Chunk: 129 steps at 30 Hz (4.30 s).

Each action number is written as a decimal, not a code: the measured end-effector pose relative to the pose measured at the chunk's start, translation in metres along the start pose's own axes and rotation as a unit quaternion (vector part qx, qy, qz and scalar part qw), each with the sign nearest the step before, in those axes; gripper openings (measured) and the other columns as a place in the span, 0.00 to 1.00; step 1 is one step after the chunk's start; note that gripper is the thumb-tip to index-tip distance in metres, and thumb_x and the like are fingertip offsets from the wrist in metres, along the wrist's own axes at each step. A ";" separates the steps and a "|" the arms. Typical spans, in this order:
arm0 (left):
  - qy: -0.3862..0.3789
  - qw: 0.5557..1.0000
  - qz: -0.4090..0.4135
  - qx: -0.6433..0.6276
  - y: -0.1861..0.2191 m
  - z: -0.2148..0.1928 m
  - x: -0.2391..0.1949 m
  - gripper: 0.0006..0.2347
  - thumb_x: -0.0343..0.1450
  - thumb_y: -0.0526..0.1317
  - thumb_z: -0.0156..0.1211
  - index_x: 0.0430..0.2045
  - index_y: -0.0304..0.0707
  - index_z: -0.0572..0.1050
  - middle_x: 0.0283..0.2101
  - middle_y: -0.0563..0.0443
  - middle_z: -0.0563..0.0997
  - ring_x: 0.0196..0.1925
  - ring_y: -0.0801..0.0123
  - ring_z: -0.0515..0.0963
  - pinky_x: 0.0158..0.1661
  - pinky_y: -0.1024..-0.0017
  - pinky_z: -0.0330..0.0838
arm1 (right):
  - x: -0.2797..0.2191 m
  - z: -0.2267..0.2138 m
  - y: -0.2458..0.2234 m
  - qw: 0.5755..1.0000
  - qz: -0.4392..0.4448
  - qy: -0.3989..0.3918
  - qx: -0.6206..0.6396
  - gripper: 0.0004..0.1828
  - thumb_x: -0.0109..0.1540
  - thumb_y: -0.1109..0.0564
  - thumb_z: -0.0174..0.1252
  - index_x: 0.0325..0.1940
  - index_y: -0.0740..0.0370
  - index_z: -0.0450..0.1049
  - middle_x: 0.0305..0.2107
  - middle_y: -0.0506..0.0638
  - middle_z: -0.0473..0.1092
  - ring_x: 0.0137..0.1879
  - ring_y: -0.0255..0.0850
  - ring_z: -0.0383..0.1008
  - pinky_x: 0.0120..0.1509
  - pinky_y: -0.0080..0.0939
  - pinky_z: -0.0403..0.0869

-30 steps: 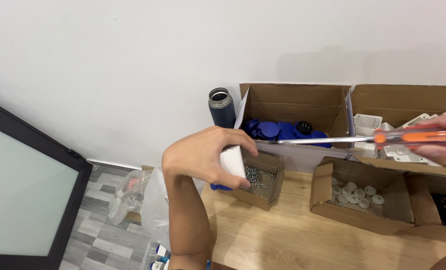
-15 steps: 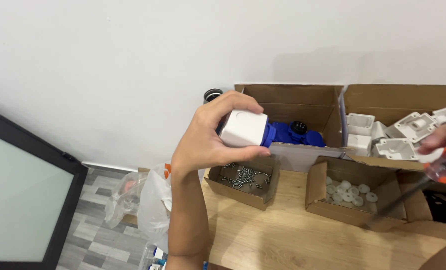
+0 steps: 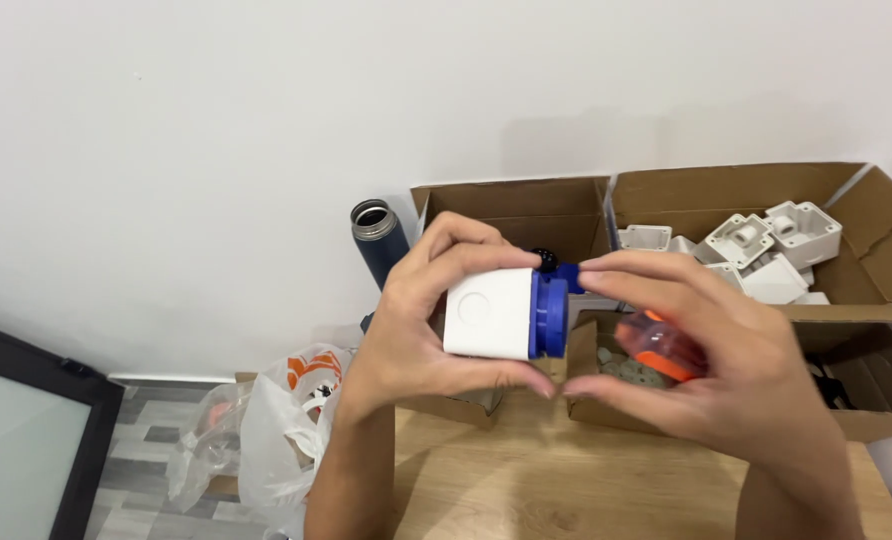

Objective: A person is seen assembling an electrical socket. They take the internal component, place it into the white housing, and then use a screwdriver to tighten the screws to secure it.

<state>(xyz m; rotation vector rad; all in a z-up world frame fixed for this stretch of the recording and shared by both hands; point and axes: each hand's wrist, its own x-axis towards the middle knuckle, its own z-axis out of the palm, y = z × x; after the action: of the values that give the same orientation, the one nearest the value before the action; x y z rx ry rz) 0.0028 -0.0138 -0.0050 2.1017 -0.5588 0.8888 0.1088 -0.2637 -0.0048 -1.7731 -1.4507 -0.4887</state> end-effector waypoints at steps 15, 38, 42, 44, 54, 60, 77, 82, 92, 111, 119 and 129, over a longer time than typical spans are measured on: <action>-0.028 1.000 -0.001 0.015 0.007 0.014 0.004 0.33 0.59 0.56 0.82 0.57 0.42 0.78 0.54 0.47 0.77 0.56 0.65 0.81 0.60 0.68 0.78 | -0.003 -0.001 0.014 0.997 -0.072 0.023 -0.012 0.31 0.55 0.53 0.81 0.59 0.61 0.77 0.49 0.50 0.81 0.51 0.42 0.85 0.59 0.35 0.82; -0.646 0.728 -0.221 0.062 0.020 0.130 0.000 0.25 0.64 0.36 0.70 0.57 0.42 0.72 0.56 0.45 0.64 0.48 0.47 0.80 0.34 0.47 0.77 | -0.023 -0.035 0.048 0.877 0.023 0.046 0.478 0.45 0.64 0.38 0.72 0.72 0.71 0.63 0.42 0.66 0.80 0.48 0.51 0.84 0.48 0.44 0.83; -0.649 0.730 -0.205 0.070 0.014 0.145 -0.011 0.23 0.63 0.34 0.71 0.55 0.41 0.74 0.59 0.43 0.64 0.52 0.45 0.78 0.39 0.47 0.80 | -0.028 -0.036 0.058 0.867 0.030 0.040 0.496 0.41 0.63 0.40 0.69 0.70 0.70 0.68 0.46 0.67 0.77 0.53 0.54 0.84 0.50 0.46 0.83; -0.661 0.717 -0.208 0.078 0.016 0.149 -0.012 0.22 0.65 0.30 0.70 0.54 0.39 0.75 0.62 0.41 0.64 0.52 0.44 0.78 0.38 0.49 0.82 | -0.030 -0.036 0.061 0.861 0.020 0.039 0.507 0.41 0.64 0.40 0.69 0.70 0.71 0.68 0.46 0.67 0.76 0.53 0.54 0.83 0.49 0.47 0.83; -0.636 0.745 -0.132 0.152 -0.004 0.174 -0.047 0.25 0.67 0.29 0.73 0.59 0.31 0.73 0.59 0.34 0.67 0.55 0.43 0.75 0.48 0.46 0.80 | -0.036 -0.039 0.065 0.841 0.034 0.016 0.540 0.45 0.65 0.41 0.71 0.72 0.78 0.66 0.52 0.80 0.77 0.53 0.59 0.85 0.43 0.46 0.87; -0.582 0.776 -0.061 0.236 -0.021 0.191 -0.082 0.32 0.62 0.33 0.78 0.62 0.20 0.71 0.56 0.30 0.72 0.56 0.39 0.75 0.55 0.47 0.73 | -0.037 -0.039 0.065 0.835 0.042 0.014 0.548 0.46 0.65 0.42 0.72 0.73 0.79 0.64 0.53 0.82 0.76 0.53 0.60 0.86 0.42 0.48 0.89; 0.085 0.946 0.206 0.233 0.053 0.039 -0.001 0.05 0.74 0.37 0.76 0.37 0.39 0.84 0.43 0.48 0.81 0.42 0.58 0.83 0.44 0.64 0.82 | -0.006 -0.030 0.040 0.908 0.086 -0.077 0.402 0.40 0.65 0.44 0.63 0.75 0.71 0.65 0.60 0.67 0.79 0.66 0.52 0.82 0.69 0.49 0.83; 0.056 0.947 0.215 0.234 0.043 0.044 -0.005 0.06 0.77 0.36 0.76 0.43 0.43 0.82 0.57 0.46 0.81 0.54 0.54 0.87 0.49 0.63 0.80 | -0.005 -0.027 0.036 0.901 0.086 -0.083 0.416 0.40 0.66 0.43 0.64 0.75 0.71 0.65 0.61 0.66 0.78 0.68 0.54 0.82 0.72 0.52 0.83; 0.035 0.959 0.211 0.188 0.047 0.041 -0.004 0.01 0.79 0.34 0.70 0.41 0.39 0.84 0.60 0.42 0.80 0.61 0.47 0.87 0.55 0.61 0.81 | -0.009 -0.023 0.043 0.904 0.075 -0.122 0.402 0.41 0.65 0.42 0.64 0.76 0.69 0.66 0.63 0.57 0.76 0.68 0.46 0.77 0.72 0.44 0.75; 0.026 0.956 0.224 0.187 0.039 0.040 -0.007 0.02 0.80 0.33 0.64 0.42 0.33 0.80 0.57 0.44 0.84 0.60 0.53 0.88 0.51 0.62 0.77 | -0.011 -0.015 0.053 0.924 0.080 -0.136 0.347 0.49 0.50 0.43 0.79 0.71 0.66 0.73 0.58 0.53 0.79 0.63 0.40 0.78 0.70 0.41 0.77; 0.034 0.957 0.214 0.192 0.039 0.038 -0.006 0.01 0.80 0.31 0.63 0.40 0.34 0.79 0.56 0.46 0.85 0.57 0.55 0.89 0.49 0.64 0.71 | -0.011 -0.013 0.054 0.908 0.104 -0.143 0.379 0.48 0.51 0.43 0.80 0.71 0.67 0.73 0.49 0.49 0.79 0.52 0.36 0.78 0.55 0.37 0.79; 0.032 0.956 0.201 0.212 0.042 0.036 0.000 0.04 0.81 0.35 0.60 0.38 0.37 0.79 0.52 0.51 0.88 0.54 0.61 0.90 0.49 0.66 0.67 | -0.009 -0.021 0.058 0.933 0.082 -0.162 0.310 0.46 0.52 0.45 0.79 0.71 0.65 0.74 0.49 0.47 0.79 0.51 0.34 0.78 0.58 0.34 0.78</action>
<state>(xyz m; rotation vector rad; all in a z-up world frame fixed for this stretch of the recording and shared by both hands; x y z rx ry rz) -0.0095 -0.0679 -0.0012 2.3678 -0.8385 1.4064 0.1647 -0.2885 -0.0164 -1.4687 -1.4452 0.3434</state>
